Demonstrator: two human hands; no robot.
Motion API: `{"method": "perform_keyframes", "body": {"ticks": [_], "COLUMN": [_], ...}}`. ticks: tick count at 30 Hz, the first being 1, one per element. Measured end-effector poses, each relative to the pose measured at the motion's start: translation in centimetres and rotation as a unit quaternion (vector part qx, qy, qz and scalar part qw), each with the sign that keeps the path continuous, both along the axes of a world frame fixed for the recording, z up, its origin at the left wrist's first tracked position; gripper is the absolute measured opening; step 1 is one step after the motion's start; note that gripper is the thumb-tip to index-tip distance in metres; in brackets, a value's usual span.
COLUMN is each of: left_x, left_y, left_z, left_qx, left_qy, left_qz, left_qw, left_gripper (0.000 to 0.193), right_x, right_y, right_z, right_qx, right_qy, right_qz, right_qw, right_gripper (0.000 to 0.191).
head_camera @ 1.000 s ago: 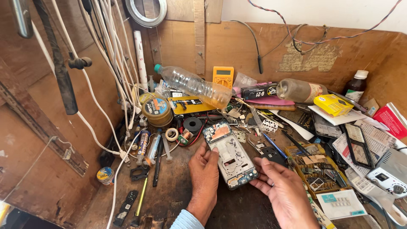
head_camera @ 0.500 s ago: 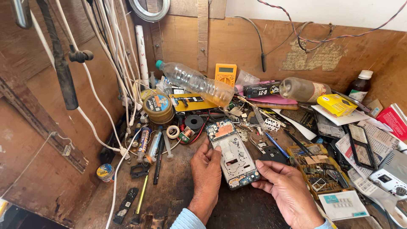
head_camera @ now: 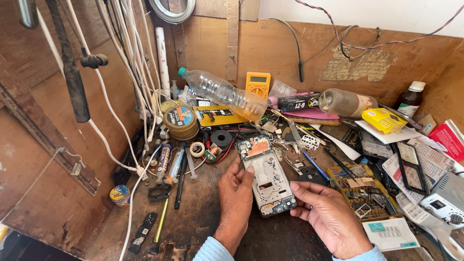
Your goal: The person uses a small black tool to scrape and adjust components on a disassembled mobile phone chassis. They repeatedly lift, rotate, and reposition the phone while working on different areas of the internal frame.
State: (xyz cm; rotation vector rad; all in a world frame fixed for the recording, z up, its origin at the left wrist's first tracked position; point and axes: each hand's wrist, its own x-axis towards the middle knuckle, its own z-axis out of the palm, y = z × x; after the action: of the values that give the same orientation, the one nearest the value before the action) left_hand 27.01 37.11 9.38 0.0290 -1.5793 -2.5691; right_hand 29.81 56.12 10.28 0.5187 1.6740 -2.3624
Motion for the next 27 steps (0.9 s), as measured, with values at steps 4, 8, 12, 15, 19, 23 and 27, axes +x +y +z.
{"method": "perform_keyframes", "body": {"ticks": [4, 8, 12, 15, 19, 23, 27], "left_x": [0.0, 0.0, 0.0, 0.1, 0.1, 0.3, 0.4], "left_y": [-0.2, -0.3, -0.2, -0.2, -0.6, -1.0, -1.2], "left_z": [-0.1, -0.2, -0.3, -0.4, -0.3, 0.0, 0.4], "left_qx": [0.001, -0.016, -0.019, -0.003, -0.025, -0.027, -0.004], "left_qy": [0.001, -0.009, -0.008, -0.001, -0.015, -0.018, -0.006], "left_qz": [-0.001, 0.005, 0.006, 0.006, 0.005, -0.001, -0.002], "left_qw": [1.000, 1.000, 1.000, 1.000, 1.000, 0.999, 1.000], "left_gripper": [0.048, 0.049, 0.048, 0.049, 0.050, 0.050, 0.048], "right_x": [-0.2, -0.2, -0.2, -0.2, -0.2, 0.0, 0.0], "right_y": [-0.3, -0.4, -0.1, -0.2, -0.7, -1.2, -1.5], "right_z": [0.0, -0.3, -0.4, -0.5, -0.3, 0.0, 0.3], "right_qx": [0.006, 0.016, 0.028, 0.044, 0.064, 0.074, 0.064], "right_qy": [-0.002, 0.002, 0.010, 0.005, 0.012, 0.013, 0.017], "right_qz": [-0.014, -0.027, -0.012, -0.007, 0.009, 0.013, -0.004], "right_qw": [1.000, 1.000, 0.999, 0.999, 0.998, 0.997, 0.998], "right_gripper": [0.025, 0.020, 0.020, 0.020, 0.020, 0.021, 0.021]}}
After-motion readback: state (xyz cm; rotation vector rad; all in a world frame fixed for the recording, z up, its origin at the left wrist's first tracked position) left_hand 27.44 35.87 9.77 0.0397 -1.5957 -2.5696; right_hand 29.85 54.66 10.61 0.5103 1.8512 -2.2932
